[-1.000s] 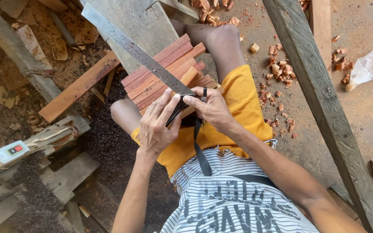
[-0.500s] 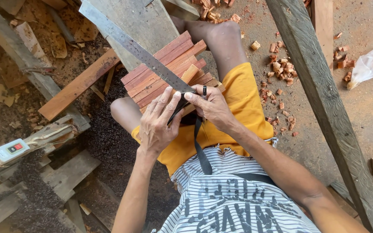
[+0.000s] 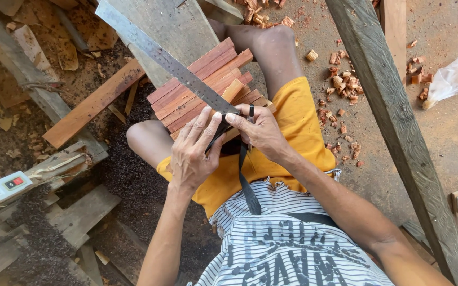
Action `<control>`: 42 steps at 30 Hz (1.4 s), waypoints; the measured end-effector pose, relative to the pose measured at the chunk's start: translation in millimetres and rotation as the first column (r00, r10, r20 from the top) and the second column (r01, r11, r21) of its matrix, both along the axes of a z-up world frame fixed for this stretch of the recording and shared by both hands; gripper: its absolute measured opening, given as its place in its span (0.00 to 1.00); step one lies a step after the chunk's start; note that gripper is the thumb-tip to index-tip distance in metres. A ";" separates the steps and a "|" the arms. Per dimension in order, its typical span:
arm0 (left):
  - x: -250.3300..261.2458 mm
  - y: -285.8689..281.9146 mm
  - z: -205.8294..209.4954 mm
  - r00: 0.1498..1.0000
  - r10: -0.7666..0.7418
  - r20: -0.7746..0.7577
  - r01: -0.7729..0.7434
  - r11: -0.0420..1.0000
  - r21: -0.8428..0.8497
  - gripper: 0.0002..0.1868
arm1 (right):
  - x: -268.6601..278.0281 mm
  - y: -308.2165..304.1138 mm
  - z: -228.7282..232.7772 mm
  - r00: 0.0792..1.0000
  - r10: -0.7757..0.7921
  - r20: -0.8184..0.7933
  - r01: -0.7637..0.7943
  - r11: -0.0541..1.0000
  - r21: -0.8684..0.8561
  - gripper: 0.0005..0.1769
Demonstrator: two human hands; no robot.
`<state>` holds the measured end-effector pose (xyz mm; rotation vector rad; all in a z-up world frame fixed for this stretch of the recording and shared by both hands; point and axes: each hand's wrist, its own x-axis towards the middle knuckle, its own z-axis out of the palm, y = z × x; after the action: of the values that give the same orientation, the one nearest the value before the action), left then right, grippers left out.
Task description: The recorder is using a square ruler and a pen to mark lines on a stack of small wooden blocks for a woodworking project.
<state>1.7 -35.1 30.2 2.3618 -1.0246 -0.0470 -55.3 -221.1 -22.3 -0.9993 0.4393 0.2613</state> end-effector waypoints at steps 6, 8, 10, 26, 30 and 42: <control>0.5 -1.0 3.5 1.000 0.025 -0.010 -0.025 1.000 -0.015 0.27 | -6.9 -34.2 14.0 0.981 -0.102 0.163 0.156 0.919 -0.363 0.19; 2.1 -2.4 5.2 0.999 0.023 -0.044 -0.023 1.000 -0.016 0.26 | -11.7 -54.5 23.2 0.941 -0.061 0.333 0.298 0.617 -0.729 0.28; 1.5 -2.3 4.2 0.999 0.023 -0.038 -0.023 0.999 -0.022 0.27 | -9.2 -60.9 42.6 0.926 -0.067 0.371 0.320 0.661 -0.679 0.25; -2.0 -1.6 3.6 1.000 0.011 -0.021 -0.011 1.000 -0.009 0.29 | 21.2 -36.8 62.2 0.852 0.250 0.461 0.121 0.762 -0.637 0.14; -2.3 -2.2 3.6 0.999 0.028 -0.040 -0.028 1.000 -0.008 0.29 | 17.2 -41.5 62.4 0.963 -0.017 0.268 0.188 0.756 -0.626 0.14; -1.5 -3.0 4.9 0.999 0.027 -0.044 -0.027 1.000 -0.009 0.28 | 19.0 -37.2 68.2 0.839 0.099 0.535 0.403 0.548 -0.733 0.13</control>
<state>0.2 -38.1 35.1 2.3551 -0.9700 -0.0829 -36.2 -258.3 46.0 -1.9047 0.1130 -0.4670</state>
